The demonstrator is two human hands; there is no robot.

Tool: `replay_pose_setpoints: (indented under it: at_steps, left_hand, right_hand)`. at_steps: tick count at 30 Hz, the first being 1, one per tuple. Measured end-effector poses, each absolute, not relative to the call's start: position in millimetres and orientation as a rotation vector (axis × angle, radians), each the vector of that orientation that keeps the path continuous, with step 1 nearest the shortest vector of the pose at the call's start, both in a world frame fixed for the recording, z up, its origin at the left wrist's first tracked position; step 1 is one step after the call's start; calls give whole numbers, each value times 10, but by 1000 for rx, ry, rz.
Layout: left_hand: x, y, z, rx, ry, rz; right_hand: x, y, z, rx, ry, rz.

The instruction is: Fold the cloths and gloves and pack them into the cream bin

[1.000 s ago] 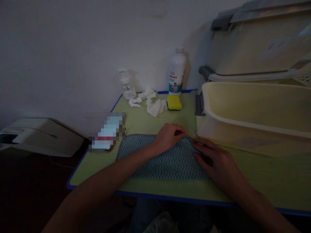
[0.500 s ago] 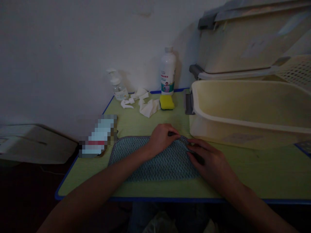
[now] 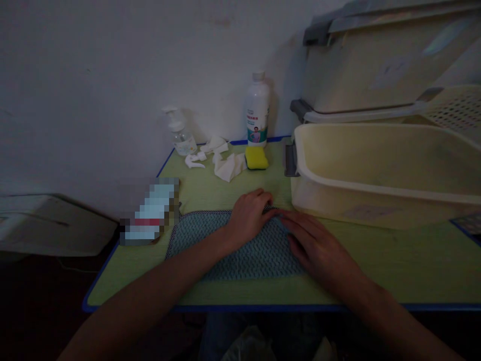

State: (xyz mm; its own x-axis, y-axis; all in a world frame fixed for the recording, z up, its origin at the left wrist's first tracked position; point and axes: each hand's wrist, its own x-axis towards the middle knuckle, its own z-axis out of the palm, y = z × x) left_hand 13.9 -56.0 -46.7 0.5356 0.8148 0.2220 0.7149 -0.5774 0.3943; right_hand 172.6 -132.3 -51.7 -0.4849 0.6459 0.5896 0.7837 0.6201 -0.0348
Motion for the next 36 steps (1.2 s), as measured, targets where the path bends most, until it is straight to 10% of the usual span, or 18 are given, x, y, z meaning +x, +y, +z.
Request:
replay_pose_setpoints:
  at_steps: [9,15,36]
  left_hand:
    - [67,-636,-498,2755,1094,775]
    - [-292,-962,-453,2995,784,288]
    - [-1399,-1547,-575,2934,1324,106]
  right_hand:
    - [1765,-1338,-581,-1247,-2453,-190]
    - [1772,-1337,-584,-1268,-2399,-129]
    - [1880,-1486,-452,-1257,-2765,-19]
